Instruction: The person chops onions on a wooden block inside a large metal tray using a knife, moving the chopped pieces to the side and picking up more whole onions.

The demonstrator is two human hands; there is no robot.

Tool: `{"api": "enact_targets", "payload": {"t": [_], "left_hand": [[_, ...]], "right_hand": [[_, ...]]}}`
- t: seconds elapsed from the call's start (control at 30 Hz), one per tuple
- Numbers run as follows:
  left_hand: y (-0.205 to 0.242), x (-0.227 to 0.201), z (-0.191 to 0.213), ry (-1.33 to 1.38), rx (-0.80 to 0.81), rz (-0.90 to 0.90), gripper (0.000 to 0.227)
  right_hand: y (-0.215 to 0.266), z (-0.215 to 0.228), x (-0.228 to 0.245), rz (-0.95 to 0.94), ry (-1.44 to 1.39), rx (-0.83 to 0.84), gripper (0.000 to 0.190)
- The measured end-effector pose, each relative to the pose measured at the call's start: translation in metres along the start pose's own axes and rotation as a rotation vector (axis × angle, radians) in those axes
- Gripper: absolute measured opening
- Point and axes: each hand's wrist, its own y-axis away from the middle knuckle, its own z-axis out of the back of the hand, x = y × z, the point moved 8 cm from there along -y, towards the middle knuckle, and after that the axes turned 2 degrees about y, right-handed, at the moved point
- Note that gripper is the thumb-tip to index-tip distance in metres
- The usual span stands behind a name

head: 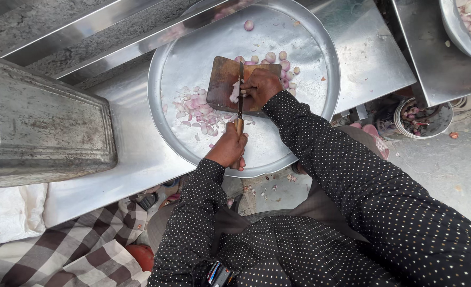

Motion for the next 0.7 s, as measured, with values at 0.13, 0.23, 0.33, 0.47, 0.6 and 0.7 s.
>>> {"api": "enact_targets", "payload": {"t": [0.13, 0.23, 0.33, 0.47, 0.6, 0.7], "left_hand": [[0.002, -0.003, 0.002, -0.014, 0.025, -0.024, 0.04], [-0.006, -0.003, 0.003, 0.035, 0.021, -0.045, 0.037], [-0.003, 0.003, 0.002, 0.032, 0.023, -0.03, 0.036], [-0.005, 0.002, -0.001, 0.123, 0.038, -0.054, 0.035], [-0.001, -0.001, -0.002, 0.062, 0.06, -0.057, 0.034], [-0.004, -0.002, 0.005, 0.154, 0.001, -0.055, 0.033]], "right_hand": [[-0.006, 0.001, 0.008, 0.046, 0.018, -0.018, 0.017], [-0.007, 0.003, 0.001, 0.025, -0.005, -0.029, 0.016], [-0.007, -0.001, 0.006, 0.03, 0.001, -0.031, 0.015], [-0.003, 0.002, 0.006, 0.066, 0.019, -0.037, 0.017], [-0.004, 0.001, 0.006, 0.034, 0.014, -0.05, 0.017], [-0.006, 0.001, 0.003, 0.016, -0.014, -0.066, 0.016]]}}
